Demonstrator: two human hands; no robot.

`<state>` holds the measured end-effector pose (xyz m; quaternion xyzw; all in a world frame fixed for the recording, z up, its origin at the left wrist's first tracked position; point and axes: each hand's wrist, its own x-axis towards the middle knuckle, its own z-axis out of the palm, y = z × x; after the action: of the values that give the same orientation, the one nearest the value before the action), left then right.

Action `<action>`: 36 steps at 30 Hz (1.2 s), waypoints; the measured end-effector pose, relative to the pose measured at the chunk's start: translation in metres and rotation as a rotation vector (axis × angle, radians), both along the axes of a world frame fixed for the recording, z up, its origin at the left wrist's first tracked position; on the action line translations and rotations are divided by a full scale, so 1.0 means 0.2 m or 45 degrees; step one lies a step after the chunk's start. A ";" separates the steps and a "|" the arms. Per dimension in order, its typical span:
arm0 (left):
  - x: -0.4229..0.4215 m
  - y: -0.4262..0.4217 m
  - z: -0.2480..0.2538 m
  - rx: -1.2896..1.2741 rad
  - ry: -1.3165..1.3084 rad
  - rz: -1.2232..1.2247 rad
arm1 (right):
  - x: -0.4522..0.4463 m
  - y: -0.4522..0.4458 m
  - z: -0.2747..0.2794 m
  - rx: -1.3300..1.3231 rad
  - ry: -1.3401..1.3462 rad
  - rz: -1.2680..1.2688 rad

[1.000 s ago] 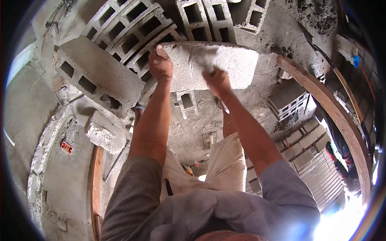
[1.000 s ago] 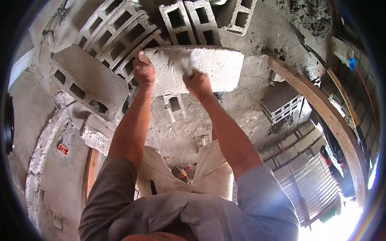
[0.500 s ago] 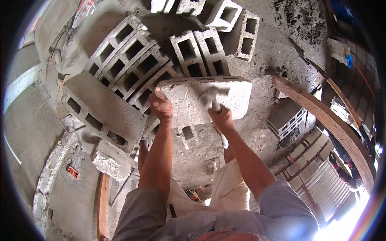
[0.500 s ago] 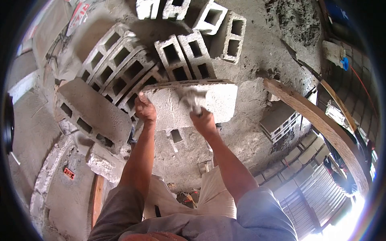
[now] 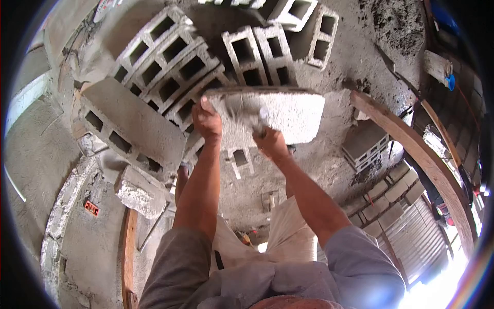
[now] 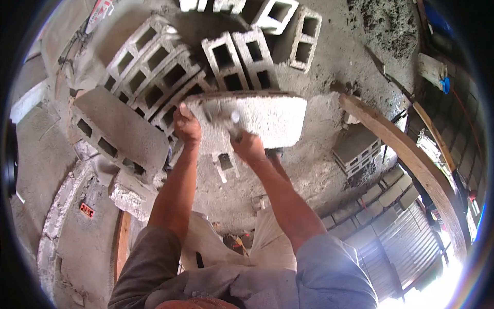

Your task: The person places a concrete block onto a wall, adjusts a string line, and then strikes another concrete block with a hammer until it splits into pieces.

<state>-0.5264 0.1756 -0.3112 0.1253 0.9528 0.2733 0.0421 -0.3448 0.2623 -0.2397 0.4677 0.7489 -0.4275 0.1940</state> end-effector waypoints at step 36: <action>0.17 -0.43 0.07 0.679 -1.310 -0.023 | 0.43 -0.38 0.07 -0.169 -0.008 -0.178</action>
<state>-0.4923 0.0901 -0.2978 -0.0091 0.7068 0.5292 0.4693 -0.2592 0.1855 -0.2266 0.5064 0.6838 -0.4872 0.1965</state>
